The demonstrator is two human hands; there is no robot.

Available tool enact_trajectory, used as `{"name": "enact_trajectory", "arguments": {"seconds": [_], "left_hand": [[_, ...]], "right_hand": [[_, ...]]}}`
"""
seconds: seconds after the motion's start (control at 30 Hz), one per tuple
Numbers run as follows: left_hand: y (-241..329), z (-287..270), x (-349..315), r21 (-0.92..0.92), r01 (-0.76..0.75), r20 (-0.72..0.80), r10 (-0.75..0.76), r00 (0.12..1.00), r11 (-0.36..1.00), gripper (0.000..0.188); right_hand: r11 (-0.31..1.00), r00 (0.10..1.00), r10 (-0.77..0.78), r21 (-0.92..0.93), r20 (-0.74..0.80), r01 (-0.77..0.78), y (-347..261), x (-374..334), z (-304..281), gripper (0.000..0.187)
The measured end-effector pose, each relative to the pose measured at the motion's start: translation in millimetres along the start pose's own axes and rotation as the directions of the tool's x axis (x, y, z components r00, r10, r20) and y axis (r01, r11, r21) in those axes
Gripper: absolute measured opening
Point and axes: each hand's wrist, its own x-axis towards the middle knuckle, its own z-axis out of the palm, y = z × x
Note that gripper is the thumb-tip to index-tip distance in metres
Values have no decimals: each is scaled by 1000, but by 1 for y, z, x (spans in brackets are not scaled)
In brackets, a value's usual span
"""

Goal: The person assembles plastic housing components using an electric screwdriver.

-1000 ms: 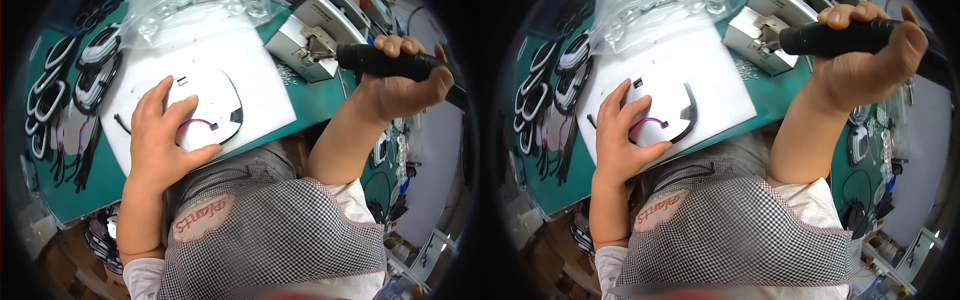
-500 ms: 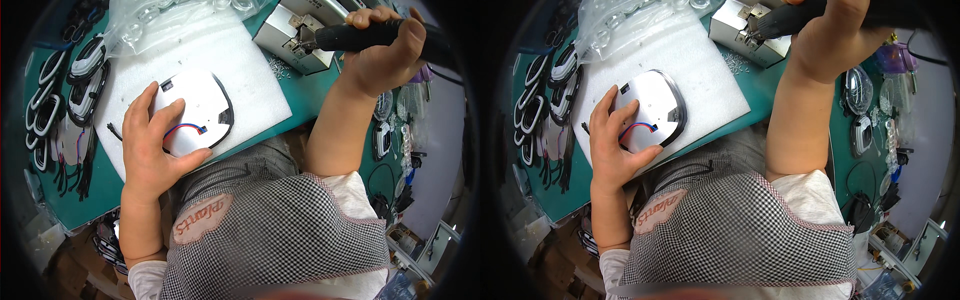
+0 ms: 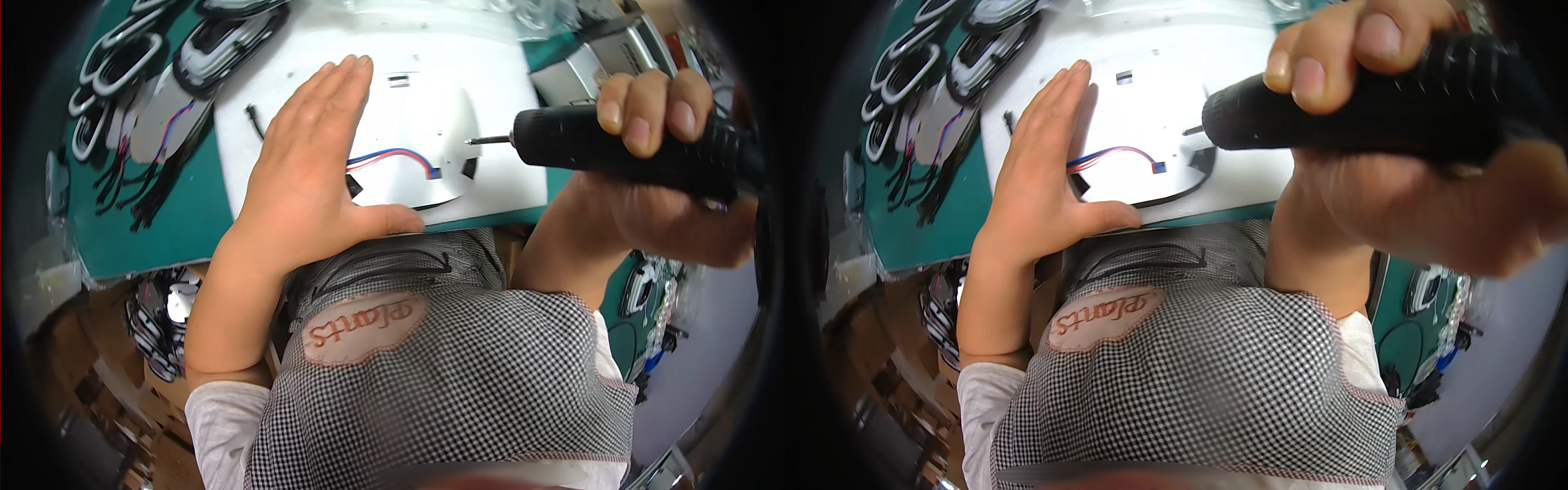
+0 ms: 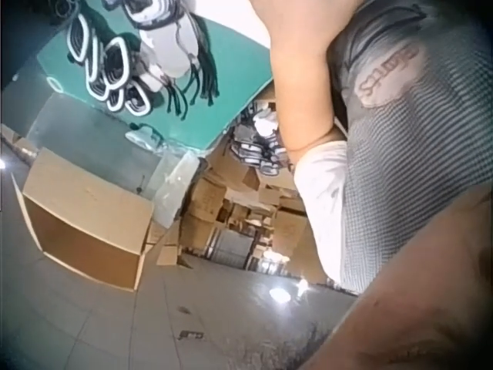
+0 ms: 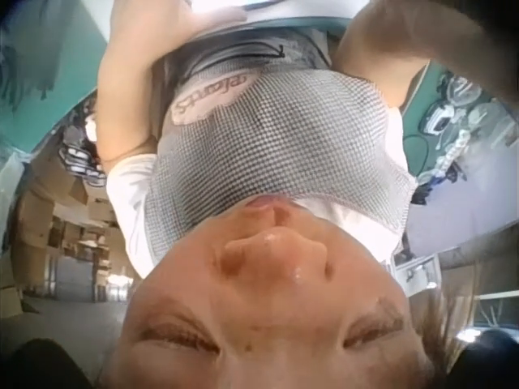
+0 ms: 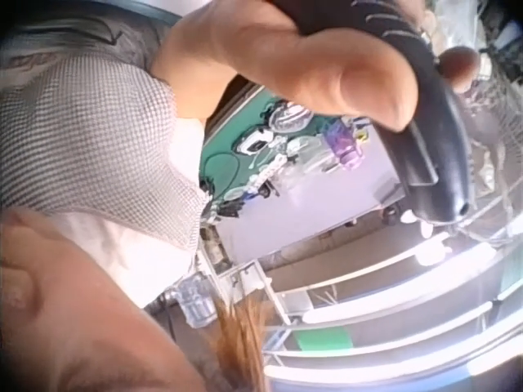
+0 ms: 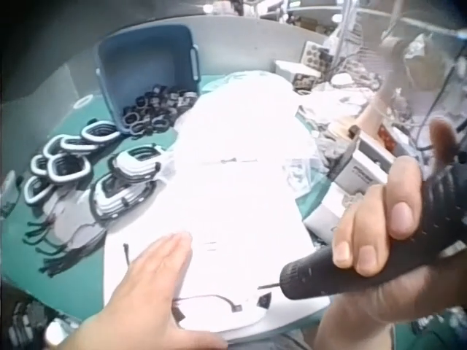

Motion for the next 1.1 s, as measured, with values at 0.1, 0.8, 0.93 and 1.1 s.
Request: {"name": "enact_trajectory", "arguments": {"seconds": [0.1, 0.8, 0.93, 1.1], "left_hand": [[-5, -3, -5, -4, 81, 41, -80, 996, 997, 127], [-20, 10, -8, -214, 82, -15, -87, 996, 973, 118], [-21, 9, -7, -196, 63, -20, -68, 997, 979, 116], [-24, 9, -9, -226, 46, -52, -59, 997, 973, 112]], "right_hand": [[1000, 997, 9, 23, 78, -11, 13, 6, 11, 82], [988, 930, -30, -131, 366, 83, 57, 30, 64, 106], [991, 895, -31, -103, 445, 86, 62, 37, 58, 107], [963, 909, 33, -256, 416, 82, 53, 34, 93, 106]]}}
